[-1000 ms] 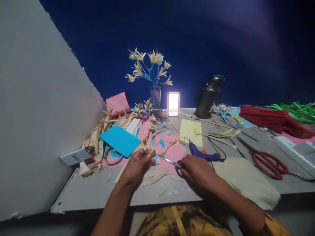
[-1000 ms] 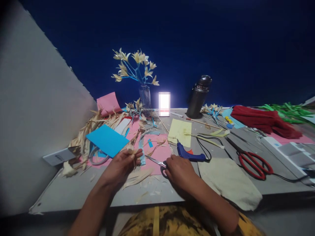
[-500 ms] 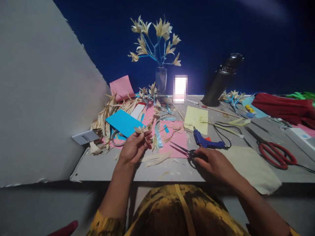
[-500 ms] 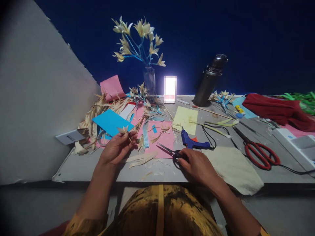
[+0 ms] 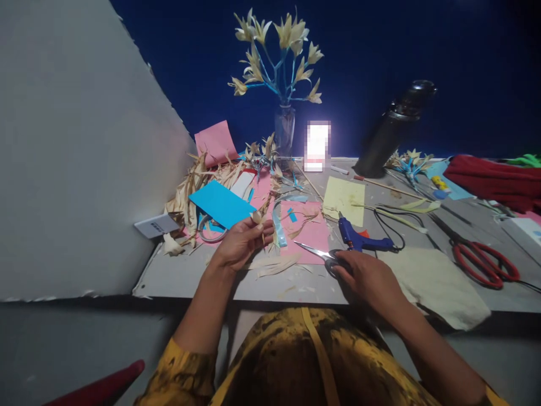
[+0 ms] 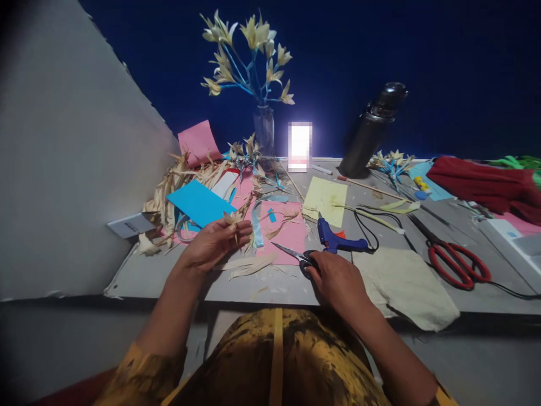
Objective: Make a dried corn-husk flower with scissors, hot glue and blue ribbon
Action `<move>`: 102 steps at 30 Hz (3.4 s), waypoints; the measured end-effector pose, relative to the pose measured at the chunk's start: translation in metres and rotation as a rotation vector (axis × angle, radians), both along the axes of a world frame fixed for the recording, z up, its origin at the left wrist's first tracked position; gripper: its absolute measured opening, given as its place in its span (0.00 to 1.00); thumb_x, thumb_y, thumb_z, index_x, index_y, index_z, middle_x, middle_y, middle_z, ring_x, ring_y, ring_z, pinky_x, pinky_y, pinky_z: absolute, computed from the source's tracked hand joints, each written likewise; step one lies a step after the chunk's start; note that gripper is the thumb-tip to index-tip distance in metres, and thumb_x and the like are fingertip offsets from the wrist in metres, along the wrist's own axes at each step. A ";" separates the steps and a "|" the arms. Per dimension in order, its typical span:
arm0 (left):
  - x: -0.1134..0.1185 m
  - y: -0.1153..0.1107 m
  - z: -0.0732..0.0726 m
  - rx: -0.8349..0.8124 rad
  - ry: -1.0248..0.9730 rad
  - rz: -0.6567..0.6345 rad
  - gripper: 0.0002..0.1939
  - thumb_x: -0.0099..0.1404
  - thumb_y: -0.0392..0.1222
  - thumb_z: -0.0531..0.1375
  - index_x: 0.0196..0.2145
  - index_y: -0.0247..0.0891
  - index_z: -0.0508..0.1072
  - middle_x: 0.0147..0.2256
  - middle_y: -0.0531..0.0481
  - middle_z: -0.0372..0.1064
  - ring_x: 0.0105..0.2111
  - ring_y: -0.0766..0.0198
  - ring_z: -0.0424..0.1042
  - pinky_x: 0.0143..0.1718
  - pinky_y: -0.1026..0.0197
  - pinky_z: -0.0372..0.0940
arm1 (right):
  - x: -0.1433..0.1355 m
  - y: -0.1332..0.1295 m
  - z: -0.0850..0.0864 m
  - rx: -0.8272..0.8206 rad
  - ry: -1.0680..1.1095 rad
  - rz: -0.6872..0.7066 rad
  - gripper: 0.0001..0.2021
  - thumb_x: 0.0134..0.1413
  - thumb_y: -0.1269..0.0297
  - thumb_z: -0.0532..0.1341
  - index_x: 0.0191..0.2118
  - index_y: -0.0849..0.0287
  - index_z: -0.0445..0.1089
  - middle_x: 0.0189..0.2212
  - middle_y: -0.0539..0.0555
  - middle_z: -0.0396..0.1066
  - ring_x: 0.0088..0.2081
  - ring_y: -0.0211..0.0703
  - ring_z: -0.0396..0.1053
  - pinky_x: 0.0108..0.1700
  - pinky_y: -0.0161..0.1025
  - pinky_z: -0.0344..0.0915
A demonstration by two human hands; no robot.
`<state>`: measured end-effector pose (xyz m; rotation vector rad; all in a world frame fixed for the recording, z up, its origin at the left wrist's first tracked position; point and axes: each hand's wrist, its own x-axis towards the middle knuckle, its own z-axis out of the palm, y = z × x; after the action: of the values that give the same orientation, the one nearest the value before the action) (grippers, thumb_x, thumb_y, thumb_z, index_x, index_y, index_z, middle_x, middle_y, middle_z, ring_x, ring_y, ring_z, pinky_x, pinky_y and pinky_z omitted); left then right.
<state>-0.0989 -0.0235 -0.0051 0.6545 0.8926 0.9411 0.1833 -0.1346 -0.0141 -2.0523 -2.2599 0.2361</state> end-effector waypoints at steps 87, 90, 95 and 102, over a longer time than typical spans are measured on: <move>-0.039 -0.048 -0.007 0.016 -0.081 0.200 0.13 0.52 0.37 0.74 0.32 0.32 0.76 0.30 0.48 0.75 0.28 0.66 0.73 0.30 0.65 0.70 | -0.128 0.082 -0.005 0.079 0.112 0.315 0.10 0.69 0.62 0.54 0.48 0.55 0.71 0.47 0.59 0.68 0.43 0.48 0.66 0.32 0.36 0.54; -0.038 -0.047 -0.008 0.013 -0.088 0.206 0.14 0.50 0.37 0.74 0.32 0.32 0.76 0.30 0.49 0.75 0.28 0.66 0.73 0.30 0.64 0.69 | -0.130 0.086 -0.012 0.123 0.158 0.324 0.11 0.69 0.63 0.54 0.43 0.55 0.74 0.44 0.59 0.71 0.41 0.48 0.67 0.31 0.37 0.53; -0.035 -0.042 -0.009 0.035 -0.077 0.216 0.15 0.50 0.37 0.74 0.35 0.30 0.78 0.35 0.45 0.77 0.32 0.64 0.75 0.33 0.64 0.70 | -0.123 0.093 -0.012 0.223 0.636 0.242 0.08 0.62 0.66 0.60 0.38 0.56 0.78 0.39 0.57 0.77 0.41 0.47 0.70 0.38 0.39 0.61; -0.009 -0.032 0.005 0.123 -0.069 0.173 0.17 0.49 0.40 0.75 0.36 0.33 0.78 0.48 0.41 0.77 0.35 0.62 0.77 0.38 0.60 0.71 | -0.112 0.096 0.018 -0.229 1.705 -0.244 0.15 0.39 0.56 0.75 0.31 0.59 0.76 0.19 0.48 0.70 0.20 0.36 0.63 0.22 0.34 0.60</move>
<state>-0.1082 -0.0551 -0.0005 0.6527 0.8436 1.1742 0.0715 -0.0388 0.0039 -1.0987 -0.8799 1.4901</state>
